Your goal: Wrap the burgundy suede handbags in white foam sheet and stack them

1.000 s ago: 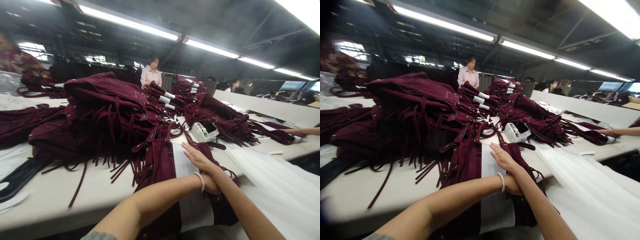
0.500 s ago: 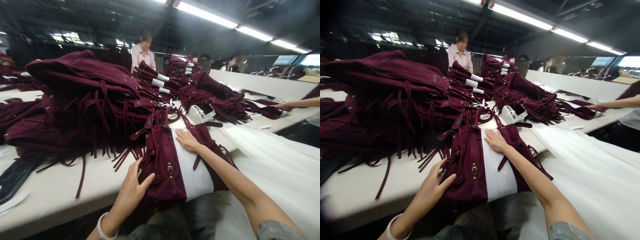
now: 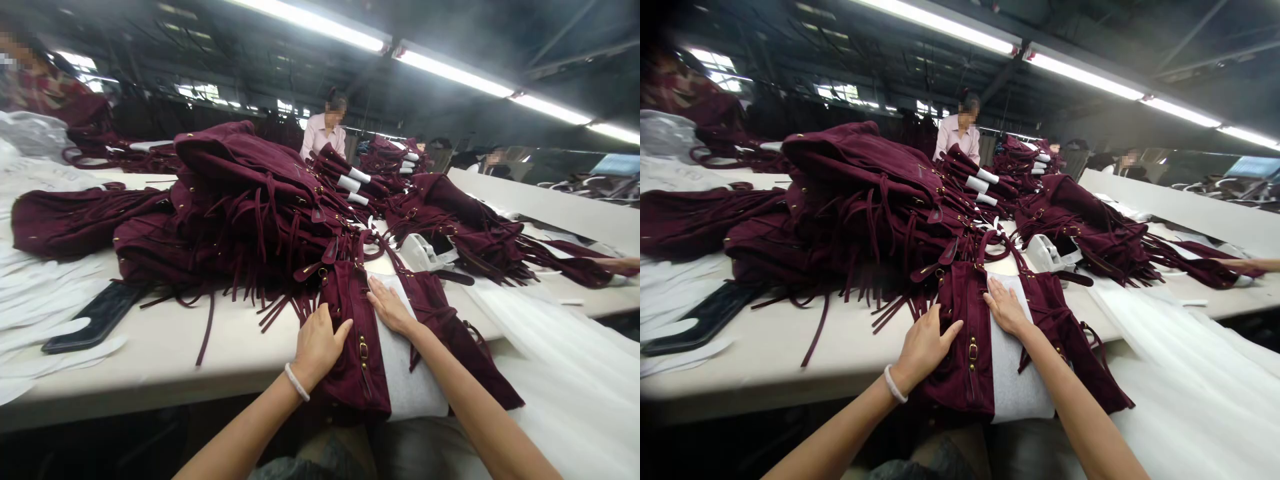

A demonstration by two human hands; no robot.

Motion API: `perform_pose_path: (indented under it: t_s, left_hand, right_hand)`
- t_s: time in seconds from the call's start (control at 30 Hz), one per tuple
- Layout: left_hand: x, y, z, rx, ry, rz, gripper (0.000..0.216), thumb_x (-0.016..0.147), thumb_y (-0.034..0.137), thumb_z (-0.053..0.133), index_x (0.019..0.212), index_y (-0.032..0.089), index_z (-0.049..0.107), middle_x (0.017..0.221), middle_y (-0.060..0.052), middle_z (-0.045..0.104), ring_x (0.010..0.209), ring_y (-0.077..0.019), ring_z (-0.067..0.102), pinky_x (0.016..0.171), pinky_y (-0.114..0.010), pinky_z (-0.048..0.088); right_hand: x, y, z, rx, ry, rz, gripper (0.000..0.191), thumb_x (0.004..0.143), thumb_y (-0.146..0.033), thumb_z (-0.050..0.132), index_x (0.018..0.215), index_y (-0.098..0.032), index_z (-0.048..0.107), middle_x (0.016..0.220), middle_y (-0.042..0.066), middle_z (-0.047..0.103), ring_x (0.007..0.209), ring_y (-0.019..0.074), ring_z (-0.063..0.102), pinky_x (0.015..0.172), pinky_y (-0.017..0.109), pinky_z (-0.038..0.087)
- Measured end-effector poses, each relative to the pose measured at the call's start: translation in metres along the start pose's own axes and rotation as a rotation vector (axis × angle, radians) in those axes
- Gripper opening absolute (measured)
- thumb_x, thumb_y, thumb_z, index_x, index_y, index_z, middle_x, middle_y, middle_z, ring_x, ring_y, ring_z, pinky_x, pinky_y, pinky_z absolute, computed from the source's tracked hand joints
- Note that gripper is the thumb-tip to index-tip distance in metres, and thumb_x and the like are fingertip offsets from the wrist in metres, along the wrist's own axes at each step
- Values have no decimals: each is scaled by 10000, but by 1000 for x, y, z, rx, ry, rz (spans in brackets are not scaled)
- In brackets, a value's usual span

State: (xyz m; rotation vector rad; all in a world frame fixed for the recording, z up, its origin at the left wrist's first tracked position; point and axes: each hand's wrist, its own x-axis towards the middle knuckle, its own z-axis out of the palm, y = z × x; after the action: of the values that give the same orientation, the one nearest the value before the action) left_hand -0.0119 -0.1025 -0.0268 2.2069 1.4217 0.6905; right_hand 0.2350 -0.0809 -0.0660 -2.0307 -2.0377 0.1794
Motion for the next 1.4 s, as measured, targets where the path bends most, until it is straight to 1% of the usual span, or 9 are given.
perform_pose_path:
  t_s: [0.2,0.33,0.43,0.53,0.73,0.97,1.1,1.27,1.4]
  left_hand:
    - [-26,-26,-8,-314,90,-28,316,888,372,540,1132,185,466,1059,-92,626,998,-241,630,872,-372,510]
    - [-14,-25,-4,-219,169,76,322,886,358,530,1148,178,481,1160,-116,564,1113,-256,572,970,-402,467]
    - [8,-12,9,-85,117,116,505,886,421,535,1274,111,441,1251,-181,546,1197,-310,526,1009,-438,430]
    - [29,2,25,13,58,101,486,877,361,540,1245,49,478,1175,-219,603,1130,-337,575,951,-432,453]
    - [90,29,25,-330,37,90,171,837,187,466,809,180,634,822,-95,714,841,-280,688,749,-335,489]
    - [171,35,3,-944,-180,-131,228,619,300,650,773,133,662,687,-70,698,703,-256,674,671,-334,520]
    - [164,15,3,-572,-139,-15,187,689,287,631,795,146,692,783,-84,706,832,-281,672,766,-337,499]
    - [129,28,-7,267,94,275,273,828,241,560,1037,99,664,1077,-174,618,1052,-315,590,910,-368,446]
    - [116,48,-24,304,-53,236,156,808,83,527,917,73,638,946,-197,625,961,-355,617,876,-464,444]
  right_hand:
    - [-56,33,-42,33,288,44,540,924,-482,368,1285,-149,594,1407,115,504,1315,245,445,1128,409,318]
    - [-106,86,-69,-186,493,398,563,860,-518,420,1179,-117,652,1336,188,548,1243,364,494,1053,526,371]
    - [-137,104,-76,-65,294,618,587,829,-575,452,1165,-137,649,1189,197,642,1098,390,596,936,523,459]
    - [-155,96,-69,158,179,481,453,853,-550,455,1083,-223,668,1101,106,696,1034,326,638,902,430,486]
    - [-149,85,-43,240,455,491,379,878,-484,385,748,-242,644,801,76,711,780,286,662,754,380,495]
    - [-131,98,-36,648,634,582,479,795,-556,485,905,-144,703,865,96,724,860,289,649,797,354,487]
    - [-135,109,-40,773,502,519,503,760,-588,576,947,-142,714,904,81,724,953,303,642,844,352,484]
    - [-121,113,-56,485,479,570,427,807,-574,508,848,-195,698,824,56,716,859,286,647,756,335,468]
    - [-101,110,-63,373,464,623,303,812,-450,487,774,-207,665,742,50,696,778,256,638,711,323,446]
